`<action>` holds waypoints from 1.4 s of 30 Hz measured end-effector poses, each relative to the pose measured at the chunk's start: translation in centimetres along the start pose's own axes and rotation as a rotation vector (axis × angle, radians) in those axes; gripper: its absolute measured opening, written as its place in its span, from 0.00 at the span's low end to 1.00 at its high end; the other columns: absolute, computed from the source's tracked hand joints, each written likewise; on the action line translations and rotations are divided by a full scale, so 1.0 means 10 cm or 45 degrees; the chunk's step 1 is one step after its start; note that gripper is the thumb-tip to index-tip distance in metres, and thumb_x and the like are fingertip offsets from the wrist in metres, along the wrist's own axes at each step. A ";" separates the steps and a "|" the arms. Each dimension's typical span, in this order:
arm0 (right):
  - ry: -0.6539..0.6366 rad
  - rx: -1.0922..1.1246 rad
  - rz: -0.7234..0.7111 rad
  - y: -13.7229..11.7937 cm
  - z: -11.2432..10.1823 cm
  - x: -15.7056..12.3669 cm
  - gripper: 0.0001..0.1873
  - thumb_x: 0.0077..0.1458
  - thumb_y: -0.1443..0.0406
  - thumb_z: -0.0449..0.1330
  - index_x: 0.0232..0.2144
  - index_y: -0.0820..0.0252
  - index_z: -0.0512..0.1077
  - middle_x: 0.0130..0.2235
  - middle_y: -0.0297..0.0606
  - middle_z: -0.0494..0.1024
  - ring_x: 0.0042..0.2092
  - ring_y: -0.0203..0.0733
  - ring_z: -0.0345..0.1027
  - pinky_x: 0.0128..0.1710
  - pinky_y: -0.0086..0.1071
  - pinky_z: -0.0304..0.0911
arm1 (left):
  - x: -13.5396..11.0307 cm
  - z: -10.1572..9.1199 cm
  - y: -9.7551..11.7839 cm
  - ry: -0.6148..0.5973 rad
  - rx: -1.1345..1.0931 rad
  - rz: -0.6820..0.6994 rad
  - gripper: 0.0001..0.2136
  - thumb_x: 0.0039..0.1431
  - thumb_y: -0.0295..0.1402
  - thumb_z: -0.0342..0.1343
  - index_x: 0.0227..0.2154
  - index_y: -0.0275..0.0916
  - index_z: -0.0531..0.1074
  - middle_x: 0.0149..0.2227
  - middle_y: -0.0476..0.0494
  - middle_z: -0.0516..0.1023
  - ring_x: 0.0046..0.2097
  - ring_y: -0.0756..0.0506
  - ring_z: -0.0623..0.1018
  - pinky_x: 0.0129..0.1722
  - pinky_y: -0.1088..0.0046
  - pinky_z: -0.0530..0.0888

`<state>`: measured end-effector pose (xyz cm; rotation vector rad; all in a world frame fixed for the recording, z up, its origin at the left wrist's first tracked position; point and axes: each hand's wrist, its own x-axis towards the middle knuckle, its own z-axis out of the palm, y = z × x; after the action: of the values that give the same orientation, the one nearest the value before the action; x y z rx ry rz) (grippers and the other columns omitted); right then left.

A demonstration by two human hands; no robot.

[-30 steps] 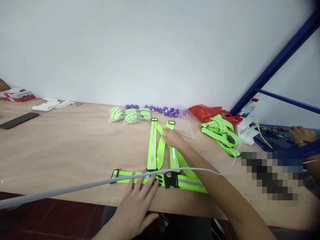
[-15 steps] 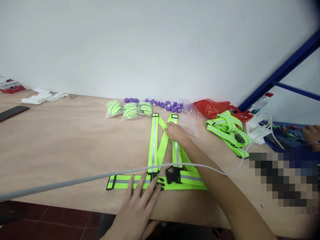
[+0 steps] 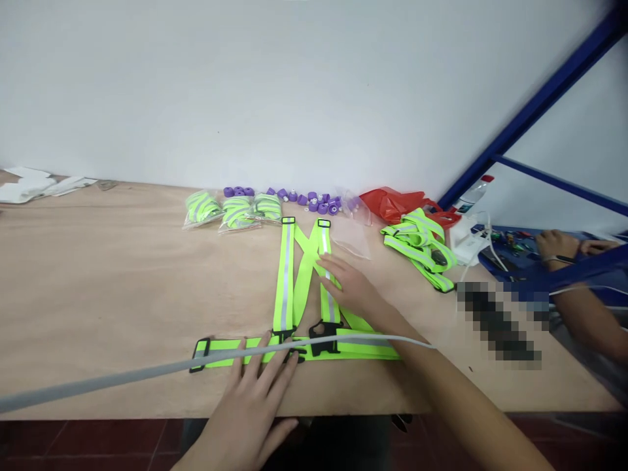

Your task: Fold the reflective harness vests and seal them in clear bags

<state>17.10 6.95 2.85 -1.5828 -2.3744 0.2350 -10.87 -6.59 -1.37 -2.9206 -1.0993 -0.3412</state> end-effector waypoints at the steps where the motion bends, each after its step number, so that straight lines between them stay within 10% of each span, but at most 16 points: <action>1: 0.041 0.051 -0.059 -0.02 -0.01 -0.24 0.24 0.69 0.61 0.49 0.63 0.60 0.67 0.65 0.46 0.70 0.67 0.47 0.62 0.66 0.46 0.59 | 0.00 -0.01 -0.01 0.022 0.017 0.022 0.34 0.68 0.49 0.52 0.72 0.43 0.52 0.71 0.41 0.59 0.67 0.25 0.62 0.68 0.39 0.50; 11: 0.268 0.098 0.346 0.24 0.01 -2.00 0.26 0.66 0.59 0.56 0.65 0.48 0.65 0.64 0.44 0.71 0.64 0.54 0.65 0.63 0.55 0.65 | 0.01 -0.11 0.00 0.171 -0.069 0.007 0.27 0.69 0.43 0.53 0.68 0.46 0.60 0.69 0.41 0.63 0.69 0.30 0.62 0.68 0.40 0.56; 18: 0.237 0.297 0.336 0.34 -0.08 -2.05 0.19 0.67 0.61 0.57 0.57 0.49 0.75 0.62 0.43 0.74 0.64 0.51 0.66 0.63 0.51 0.64 | 0.18 -0.15 0.14 0.310 -0.083 0.180 0.24 0.67 0.31 0.51 0.65 0.41 0.64 0.69 0.41 0.64 0.71 0.38 0.59 0.72 0.53 0.40; 24: 0.180 0.324 0.336 0.38 -0.10 -2.10 0.19 0.66 0.62 0.58 0.58 0.48 0.75 0.62 0.43 0.73 0.64 0.50 0.65 0.64 0.52 0.62 | 0.38 0.03 0.23 0.278 0.054 0.219 0.31 0.69 0.47 0.51 0.70 0.38 0.57 0.70 0.38 0.62 0.70 0.35 0.60 0.71 0.51 0.32; 42: 0.230 0.476 0.347 0.62 -0.11 -2.15 0.17 0.64 0.55 0.60 0.52 0.47 0.80 0.56 0.44 0.78 0.59 0.53 0.70 0.61 0.51 0.66 | 0.35 0.08 0.26 0.161 0.038 0.148 0.31 0.71 0.46 0.50 0.70 0.33 0.56 0.70 0.39 0.61 0.72 0.34 0.55 0.70 0.46 0.30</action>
<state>30.67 -10.45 -0.82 -1.6551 -1.8458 0.5323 -6.42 -6.22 -1.28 -2.8751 -0.9064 -0.4940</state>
